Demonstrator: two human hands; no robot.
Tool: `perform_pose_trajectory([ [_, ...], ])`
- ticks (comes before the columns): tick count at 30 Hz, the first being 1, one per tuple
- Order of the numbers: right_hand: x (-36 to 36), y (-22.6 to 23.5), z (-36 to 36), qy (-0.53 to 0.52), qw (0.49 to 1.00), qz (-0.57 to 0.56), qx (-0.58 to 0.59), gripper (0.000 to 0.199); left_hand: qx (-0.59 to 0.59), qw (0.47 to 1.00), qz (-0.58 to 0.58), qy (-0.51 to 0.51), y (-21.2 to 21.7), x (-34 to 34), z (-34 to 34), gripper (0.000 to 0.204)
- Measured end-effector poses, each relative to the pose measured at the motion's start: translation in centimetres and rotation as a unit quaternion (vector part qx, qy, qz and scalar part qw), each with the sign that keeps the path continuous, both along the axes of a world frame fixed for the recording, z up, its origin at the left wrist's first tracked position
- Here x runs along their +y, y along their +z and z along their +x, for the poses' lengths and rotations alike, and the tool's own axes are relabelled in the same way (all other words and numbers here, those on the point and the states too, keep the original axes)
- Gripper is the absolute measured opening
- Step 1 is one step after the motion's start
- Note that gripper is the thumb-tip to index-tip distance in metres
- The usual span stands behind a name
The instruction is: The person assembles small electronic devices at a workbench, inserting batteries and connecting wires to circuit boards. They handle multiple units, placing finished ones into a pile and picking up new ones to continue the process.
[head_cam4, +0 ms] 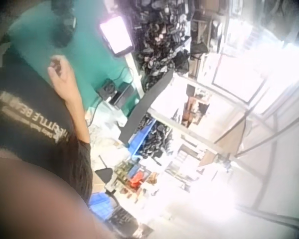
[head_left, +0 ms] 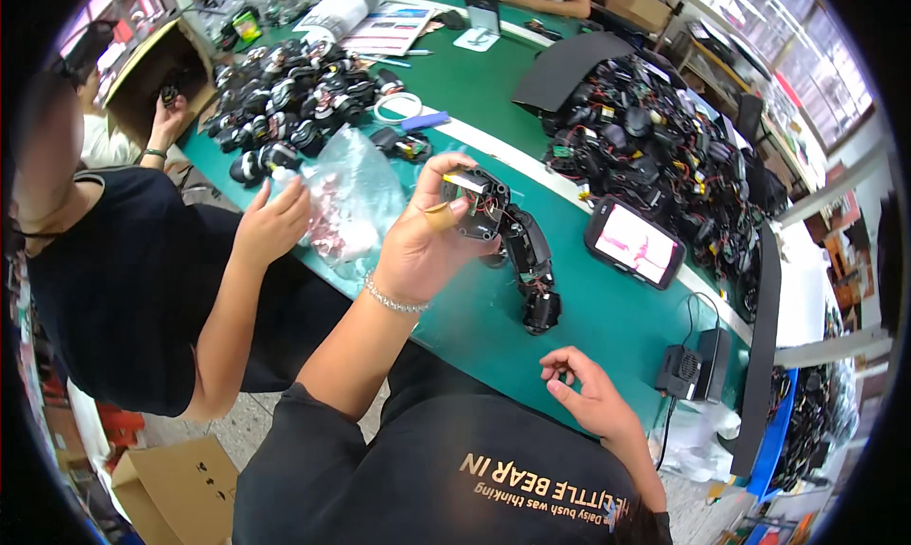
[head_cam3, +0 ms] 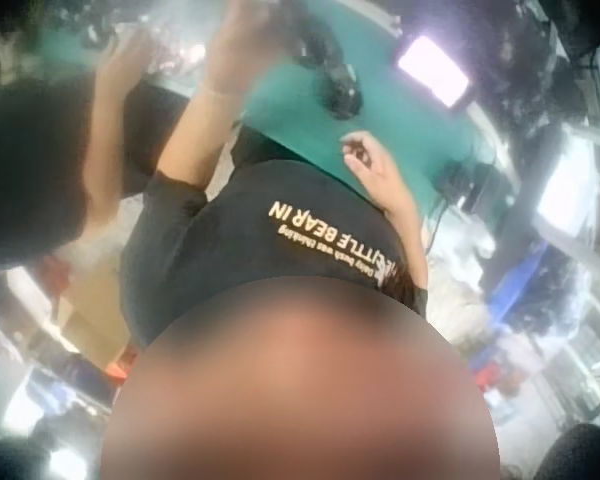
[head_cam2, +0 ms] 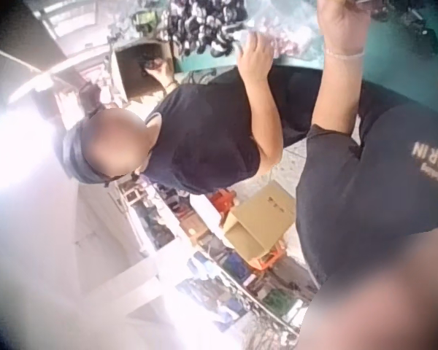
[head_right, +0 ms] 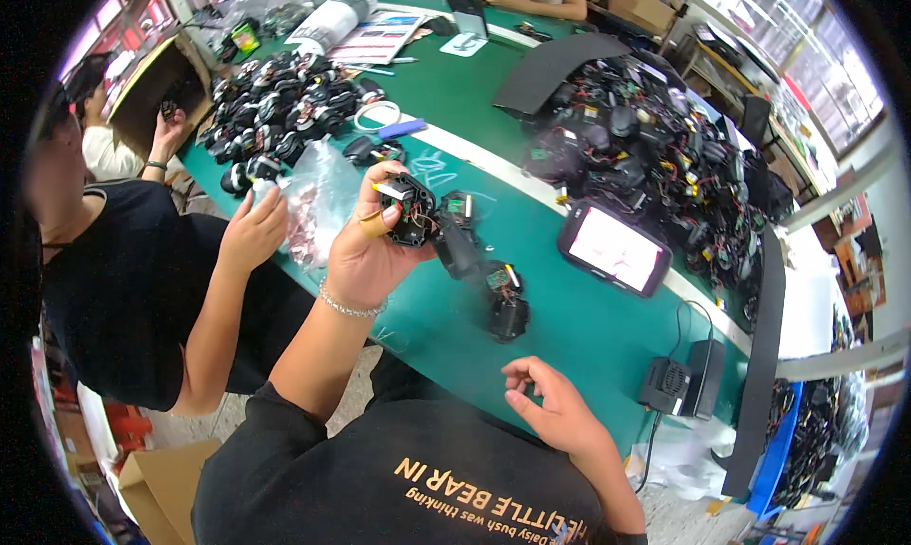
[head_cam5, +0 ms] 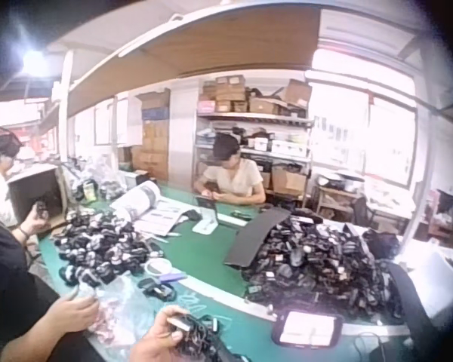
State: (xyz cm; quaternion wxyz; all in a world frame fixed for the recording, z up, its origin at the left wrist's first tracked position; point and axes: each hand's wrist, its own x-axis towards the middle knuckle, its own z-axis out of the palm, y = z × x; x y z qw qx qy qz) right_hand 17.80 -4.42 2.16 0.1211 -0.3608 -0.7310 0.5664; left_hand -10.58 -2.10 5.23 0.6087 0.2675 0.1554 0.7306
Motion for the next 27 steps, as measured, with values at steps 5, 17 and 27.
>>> perform_pose_trajectory([
  [5,-0.3,0.0,-1.6,0.001,1.000,-0.022,-0.003,0.027,-0.035,0.998,0.047,-0.004,-1.6,0.0,-2.9,0.036],
  [17,-1.3,-0.3,-2.4,-0.012,1.000,-0.018,-0.018,0.027,-0.065,0.992,0.093,-0.052,-3.2,0.1,-3.7,0.035],
  [27,-1.6,-0.7,-2.1,-0.014,1.000,-0.021,0.009,0.025,-0.070,0.994,0.069,-0.053,-2.7,0.1,-3.1,0.034],
])
